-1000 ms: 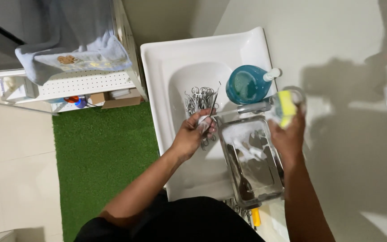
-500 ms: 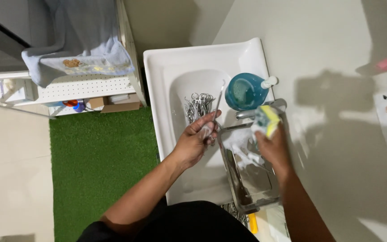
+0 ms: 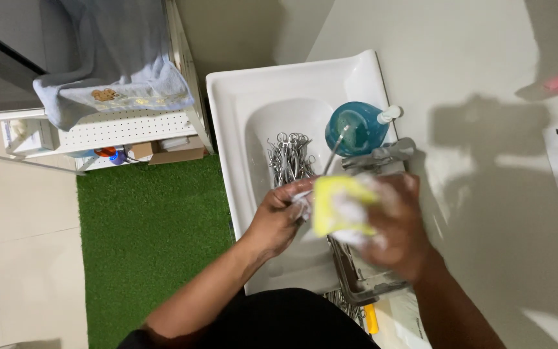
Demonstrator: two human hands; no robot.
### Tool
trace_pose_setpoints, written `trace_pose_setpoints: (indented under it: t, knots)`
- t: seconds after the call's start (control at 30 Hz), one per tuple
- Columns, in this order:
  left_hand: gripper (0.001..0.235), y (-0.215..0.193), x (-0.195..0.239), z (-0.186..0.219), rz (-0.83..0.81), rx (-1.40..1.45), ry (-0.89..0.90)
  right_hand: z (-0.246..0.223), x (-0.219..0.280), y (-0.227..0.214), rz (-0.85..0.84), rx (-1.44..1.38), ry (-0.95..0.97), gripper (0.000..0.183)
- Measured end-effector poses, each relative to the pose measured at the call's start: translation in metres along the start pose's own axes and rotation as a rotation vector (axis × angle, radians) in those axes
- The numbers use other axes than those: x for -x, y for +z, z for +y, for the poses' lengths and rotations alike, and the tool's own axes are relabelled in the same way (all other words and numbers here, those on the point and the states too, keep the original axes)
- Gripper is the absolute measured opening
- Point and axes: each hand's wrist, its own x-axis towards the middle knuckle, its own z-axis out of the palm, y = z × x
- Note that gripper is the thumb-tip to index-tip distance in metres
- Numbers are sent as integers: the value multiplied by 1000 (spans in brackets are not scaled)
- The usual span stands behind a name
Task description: The person scrubs a metal tray with a soapy sponge and rinses it under running water. They then rinse a bundle of metal scissors and other utensils in the sink and place them into the tray.
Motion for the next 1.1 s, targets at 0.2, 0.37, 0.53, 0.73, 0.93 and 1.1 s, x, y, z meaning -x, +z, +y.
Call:
trace_pose_setpoints:
  t: [0.2, 0.37, 0.53, 0.73, 0.93, 1.1]
  knots:
    - [37, 0, 20, 11, -243, -361, 127, 16, 6, 2, -206, 399, -145, 38]
    - [33, 18, 31, 20, -162, -541, 96, 62, 23, 5, -34, 467, -75, 57]
    - [33, 22, 30, 22, -123, -418, 92, 17, -2, -10, -103, 404, -163, 45]
    - [42, 19, 30, 25, 4, -668, -14, 8, -15, -22, -188, 345, -271, 21]
    - [28, 22, 29, 19, -39, -448, 83, 20, -12, -36, -34, 272, 94, 33]
    - [30, 21, 34, 27, -120, -513, 145, 23, -5, -21, -168, -82, -211, 33]
